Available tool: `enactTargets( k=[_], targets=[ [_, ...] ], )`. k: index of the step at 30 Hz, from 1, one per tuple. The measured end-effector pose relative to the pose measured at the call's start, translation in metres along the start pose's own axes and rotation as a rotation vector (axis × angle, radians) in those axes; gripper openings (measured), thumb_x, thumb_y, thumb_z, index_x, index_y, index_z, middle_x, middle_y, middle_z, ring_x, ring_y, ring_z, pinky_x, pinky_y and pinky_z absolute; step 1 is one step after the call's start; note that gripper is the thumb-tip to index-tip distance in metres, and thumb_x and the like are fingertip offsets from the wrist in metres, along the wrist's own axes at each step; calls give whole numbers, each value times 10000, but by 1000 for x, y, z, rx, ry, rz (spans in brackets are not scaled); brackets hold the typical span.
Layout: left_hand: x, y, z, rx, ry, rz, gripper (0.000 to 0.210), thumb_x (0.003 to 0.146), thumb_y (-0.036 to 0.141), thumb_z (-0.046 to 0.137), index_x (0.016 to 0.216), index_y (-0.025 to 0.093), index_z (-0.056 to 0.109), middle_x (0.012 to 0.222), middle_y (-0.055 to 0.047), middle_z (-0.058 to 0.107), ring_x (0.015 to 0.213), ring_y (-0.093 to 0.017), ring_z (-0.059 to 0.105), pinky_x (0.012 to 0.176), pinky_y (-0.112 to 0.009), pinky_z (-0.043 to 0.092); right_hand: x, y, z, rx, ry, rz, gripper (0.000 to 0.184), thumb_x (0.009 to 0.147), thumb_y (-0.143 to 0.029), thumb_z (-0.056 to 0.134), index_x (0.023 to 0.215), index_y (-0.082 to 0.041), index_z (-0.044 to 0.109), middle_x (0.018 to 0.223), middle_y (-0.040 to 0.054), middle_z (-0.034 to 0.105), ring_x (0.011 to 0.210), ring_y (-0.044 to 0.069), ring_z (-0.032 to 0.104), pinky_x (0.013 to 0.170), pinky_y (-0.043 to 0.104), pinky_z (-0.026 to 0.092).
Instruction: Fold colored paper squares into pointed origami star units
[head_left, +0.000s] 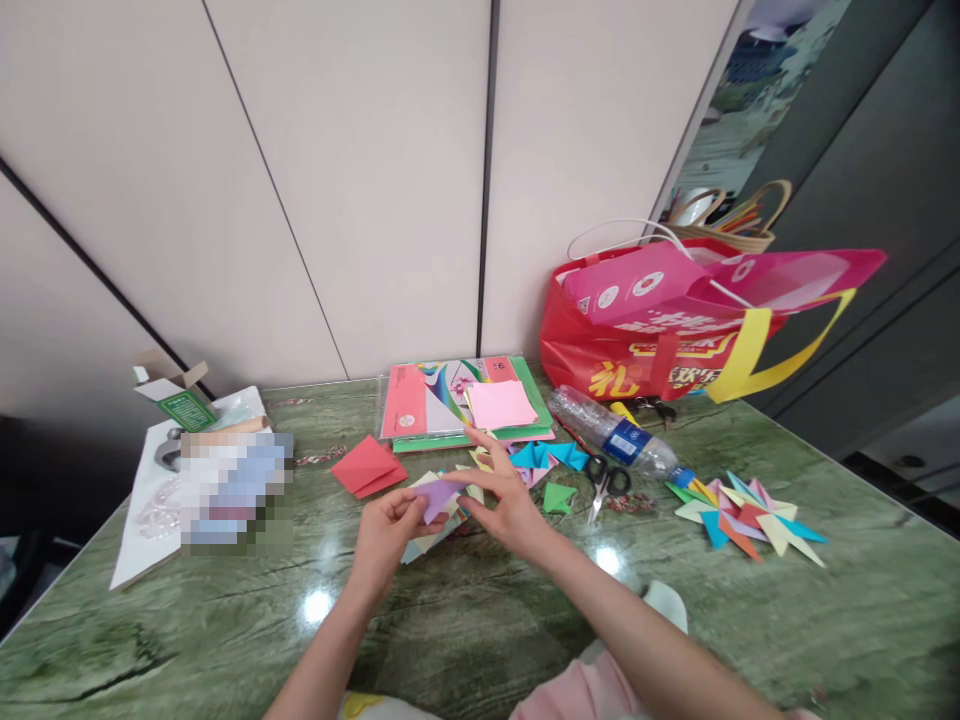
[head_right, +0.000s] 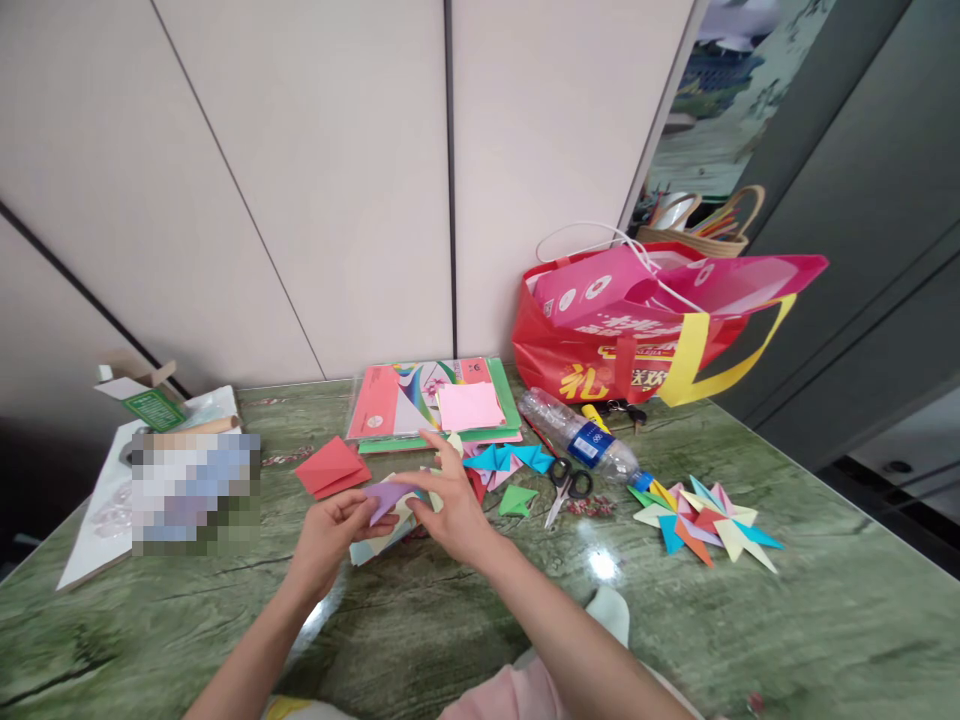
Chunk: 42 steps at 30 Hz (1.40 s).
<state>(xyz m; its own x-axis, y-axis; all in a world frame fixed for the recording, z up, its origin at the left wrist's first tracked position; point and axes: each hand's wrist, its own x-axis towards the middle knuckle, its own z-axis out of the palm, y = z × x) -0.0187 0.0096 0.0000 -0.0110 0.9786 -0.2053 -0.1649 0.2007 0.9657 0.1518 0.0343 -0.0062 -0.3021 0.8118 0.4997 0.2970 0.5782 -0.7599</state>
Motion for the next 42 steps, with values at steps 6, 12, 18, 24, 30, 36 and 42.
enactTargets(
  k=[6, 12, 18, 24, 30, 36, 42],
  targets=[
    [2, -1, -2, 32, 96, 57, 305, 557, 367, 737, 737, 131, 672, 647, -37, 717, 581, -201, 663, 611, -308, 545, -3, -3, 7, -104, -69, -83, 180, 657, -203, 694, 821, -277, 708, 1458, -25, 145, 1313, 289, 157, 1025, 491, 204],
    [1, -1, -1, 9, 86, 99, 243, 609, 325, 714, 765, 143, 676, 611, -5, 694, 591, -176, 645, 608, -288, 547, -6, -4, 12, -102, -27, -6, 64, 681, -285, 679, 685, -225, 702, 1448, 3, 192, 1310, 282, 163, 1032, 464, 191],
    [-1, 1, 1, 35, 22, 122, 206, 622, 328, 711, 690, 141, 655, 605, 4, 680, 585, -171, 645, 626, -293, 548, -3, -3, 13, 13, 64, 173, 62, 684, -251, 660, 707, -196, 674, 1241, 95, 458, 1126, 246, 441, 911, 372, 369],
    [-3, 4, 3, 40, -7, 80, 232, 628, 344, 705, 730, 141, 661, 667, -19, 709, 640, -208, 677, 676, -315, 545, -2, 6, 17, 158, 60, 325, 78, 695, -245, 627, 678, -172, 647, 734, 32, 619, 636, 136, 544, 572, 236, 427],
    [-2, 0, 3, 23, -75, 17, 299, 568, 242, 755, 829, 126, 668, 779, -69, 730, 744, -228, 677, 741, -344, 535, -2, 3, 17, 177, 104, 390, 96, 684, -261, 632, 674, -168, 652, 641, 10, 637, 583, 135, 533, 543, 233, 395],
    [-1, -3, 1, -51, -76, -1, 299, 588, 250, 753, 841, 115, 666, 781, -71, 729, 694, -203, 680, 742, -340, 540, -1, 0, 14, 190, 91, 398, 132, 618, -269, 697, 685, -167, 645, 665, -1, 636, 596, 138, 533, 547, 229, 387],
    [-2, 0, 1, 34, -86, 7, 281, 598, 282, 741, 805, 102, 679, 708, -74, 722, 639, -202, 674, 691, -331, 548, 1, -1, 6, 194, 59, 253, 81, 593, -220, 722, 628, -190, 655, 745, 10, 636, 747, 165, 566, 698, 265, 420]
  ],
)
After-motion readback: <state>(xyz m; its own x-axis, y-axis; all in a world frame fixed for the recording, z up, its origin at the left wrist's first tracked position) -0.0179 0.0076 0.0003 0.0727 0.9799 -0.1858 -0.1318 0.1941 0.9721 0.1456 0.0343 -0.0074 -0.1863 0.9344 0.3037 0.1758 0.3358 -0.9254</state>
